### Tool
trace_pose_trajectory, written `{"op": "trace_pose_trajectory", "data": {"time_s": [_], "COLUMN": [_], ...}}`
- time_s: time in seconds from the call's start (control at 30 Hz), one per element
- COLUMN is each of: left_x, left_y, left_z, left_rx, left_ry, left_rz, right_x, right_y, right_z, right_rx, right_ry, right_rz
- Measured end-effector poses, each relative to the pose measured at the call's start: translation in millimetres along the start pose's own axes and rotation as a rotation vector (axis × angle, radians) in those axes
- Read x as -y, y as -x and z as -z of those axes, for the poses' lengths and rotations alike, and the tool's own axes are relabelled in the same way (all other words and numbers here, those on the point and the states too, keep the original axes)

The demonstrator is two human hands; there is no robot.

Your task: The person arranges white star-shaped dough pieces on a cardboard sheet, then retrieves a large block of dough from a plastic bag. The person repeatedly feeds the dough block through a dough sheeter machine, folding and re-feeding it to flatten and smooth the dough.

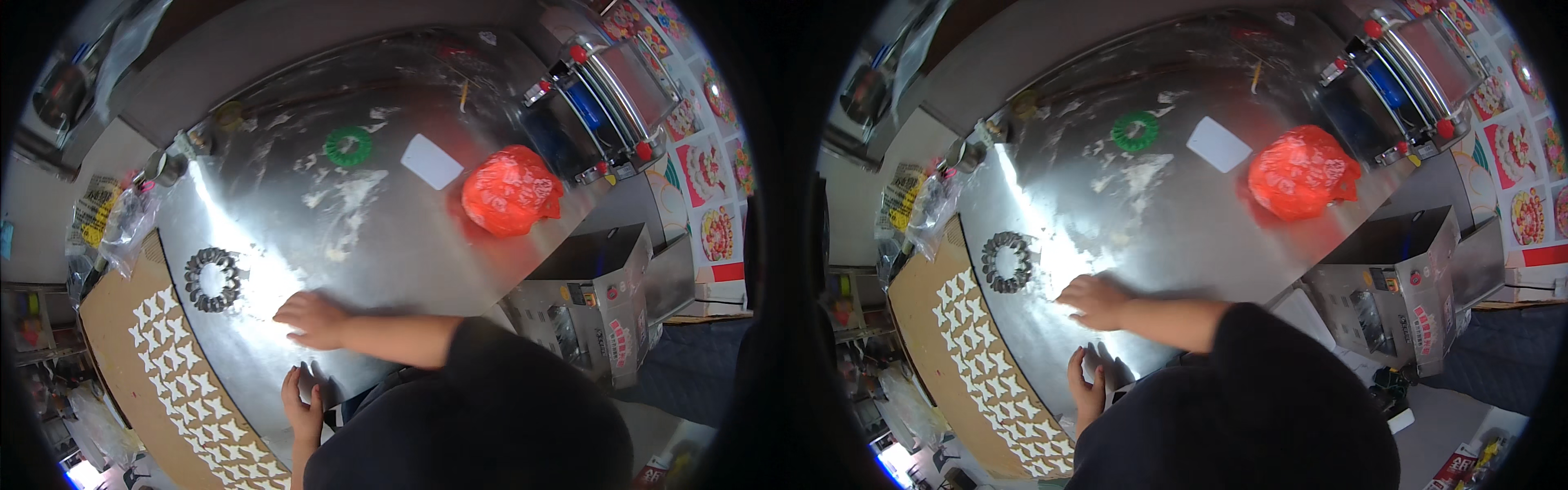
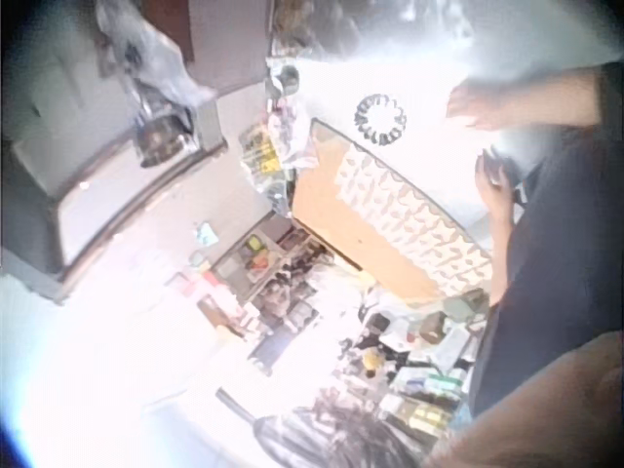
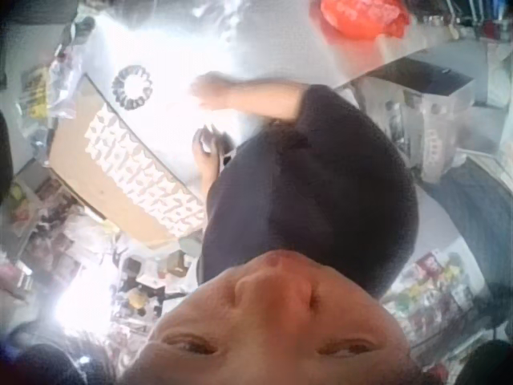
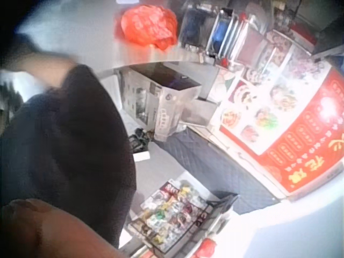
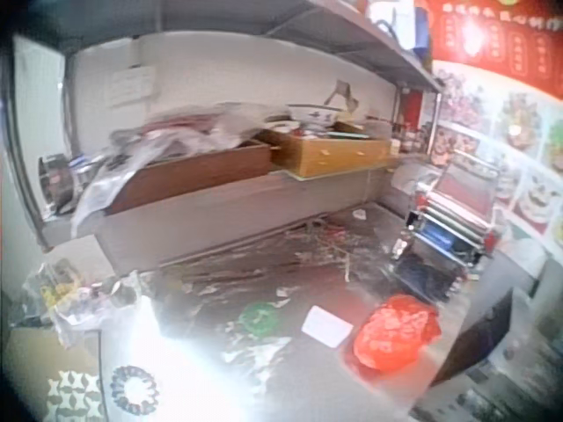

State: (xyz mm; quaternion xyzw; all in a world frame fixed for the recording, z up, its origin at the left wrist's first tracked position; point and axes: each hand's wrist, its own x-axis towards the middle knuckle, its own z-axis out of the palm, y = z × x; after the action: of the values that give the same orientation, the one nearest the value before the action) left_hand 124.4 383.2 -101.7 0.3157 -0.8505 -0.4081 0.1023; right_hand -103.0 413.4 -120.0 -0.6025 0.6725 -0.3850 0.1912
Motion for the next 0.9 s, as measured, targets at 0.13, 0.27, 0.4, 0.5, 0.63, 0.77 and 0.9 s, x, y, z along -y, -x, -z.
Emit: {"op": "trace_pose_trajectory", "data": {"time_s": [0.13,0.27,0.4,0.5,0.63,0.77,0.9], "left_x": [-27.6,-15.9,33.6,69.2,103.4,120.1,97.9], "left_y": [0.0,-56.2,-123.4,-160.8,-210.5,-258.1,-312.8], "left_z": [-54.6,-64.7,-23.9,7.5,24.5,32.5,40.6], "left_rx": [-0.047,-0.291,-0.543,-0.635,-0.683,-0.571,-0.438], "left_ry": [0.116,0.421,0.992,0.973,1.177,1.380,1.439], "left_rz": [0.165,0.348,0.722,0.758,0.894,0.871,0.631], "right_x": [-76.3,-135.9,-165.6,-165.6,-138.6,-98.8,-67.5], "right_y": [145.1,270.8,340.9,369.0,379.7,366.1,338.7], "right_z": [155.3,293.0,311.8,270.4,230.9,228.9,212.2], "right_rx": [-0.527,-1.286,-1.377,-1.247,-1.114,-1.117,-1.176], "right_ry": [0.185,0.505,-0.925,-0.857,-0.747,-0.631,-0.521], "right_rz": [-0.422,-0.593,-0.691,-1.020,-1.056,-1.106,-1.186]}}
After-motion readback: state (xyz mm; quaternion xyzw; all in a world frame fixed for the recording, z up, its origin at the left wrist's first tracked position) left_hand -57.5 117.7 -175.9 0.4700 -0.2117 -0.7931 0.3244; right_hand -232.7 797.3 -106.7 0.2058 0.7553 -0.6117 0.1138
